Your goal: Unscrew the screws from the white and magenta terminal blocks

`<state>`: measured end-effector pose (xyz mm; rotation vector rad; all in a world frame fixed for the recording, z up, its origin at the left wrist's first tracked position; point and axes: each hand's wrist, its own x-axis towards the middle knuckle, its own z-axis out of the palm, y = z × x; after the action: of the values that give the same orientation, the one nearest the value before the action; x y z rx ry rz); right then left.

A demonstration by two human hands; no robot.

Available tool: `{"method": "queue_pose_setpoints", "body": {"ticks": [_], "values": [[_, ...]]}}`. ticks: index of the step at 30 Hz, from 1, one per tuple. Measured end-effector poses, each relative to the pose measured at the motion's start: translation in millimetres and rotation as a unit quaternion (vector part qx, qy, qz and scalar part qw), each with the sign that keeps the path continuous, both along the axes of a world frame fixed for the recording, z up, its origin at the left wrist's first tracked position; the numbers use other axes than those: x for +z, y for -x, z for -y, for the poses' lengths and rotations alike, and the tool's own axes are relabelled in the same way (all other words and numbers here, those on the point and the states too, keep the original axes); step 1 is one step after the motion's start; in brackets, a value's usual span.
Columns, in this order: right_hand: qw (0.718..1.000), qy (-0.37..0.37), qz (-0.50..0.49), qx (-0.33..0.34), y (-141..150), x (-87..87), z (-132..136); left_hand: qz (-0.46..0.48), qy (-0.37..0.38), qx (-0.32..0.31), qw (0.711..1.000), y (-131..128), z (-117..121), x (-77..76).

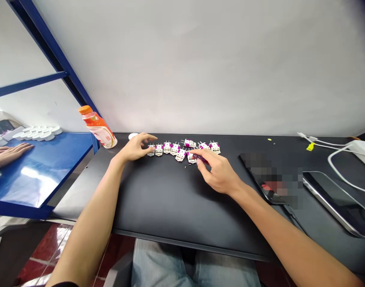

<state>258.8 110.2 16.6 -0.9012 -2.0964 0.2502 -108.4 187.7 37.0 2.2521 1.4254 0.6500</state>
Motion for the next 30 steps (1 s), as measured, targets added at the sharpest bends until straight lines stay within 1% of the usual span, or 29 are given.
{"method": "queue_pose_setpoints", "body": {"ticks": [4,7,10,13,14,16,18,21,23,24,27,30], "values": [[0.998,-0.053,-0.017,0.0,2,1.1,-1,-0.037,-0.021,-0.065,0.997,-12,0,-2.1],[0.996,-0.082,-0.026,-0.006,3,1.4,-1,-0.051,-0.028,-0.07,0.996,-17,1,-2.0],[0.993,-0.115,-0.041,-0.003,4,2.9,-1,-0.064,-0.042,-0.074,0.994,-24,7,6.5],[0.989,-0.13,-0.073,-0.011,5,6.6,1,-0.084,-0.042,-0.106,0.99,-41,22,21.1],[0.989,-0.12,-0.089,-0.017,6,8.0,2,-0.093,-0.04,-0.128,0.987,-49,28,25.2],[0.988,-0.078,-0.134,-0.021,7,10.2,5,-0.113,-0.033,-0.172,0.978,-69,42,29.9],[0.981,-0.017,-0.195,-0.014,9,11.2,8,-0.142,-0.035,-0.199,0.969,-89,53,29.1],[0.961,0.055,-0.27,0.006,11,10.8,14,-0.168,-0.021,-0.194,0.966,-106,63,23.7],[0.955,0.081,-0.286,0.019,11,9.6,17,-0.143,-0.001,-0.182,0.973,-106,63,22.3],[0.954,0.088,-0.285,0.027,12,8.9,18,-0.117,0.008,-0.189,0.975,-103,61,22.7],[0.957,0.085,-0.272,0.057,12,6.4,21,-0.062,0.063,-0.252,0.964,-93,56,24.8],[0.96,0.059,-0.261,0.083,14,5.3,22,-0.031,0.107,-0.287,0.952,-92,54,22.6]]}}
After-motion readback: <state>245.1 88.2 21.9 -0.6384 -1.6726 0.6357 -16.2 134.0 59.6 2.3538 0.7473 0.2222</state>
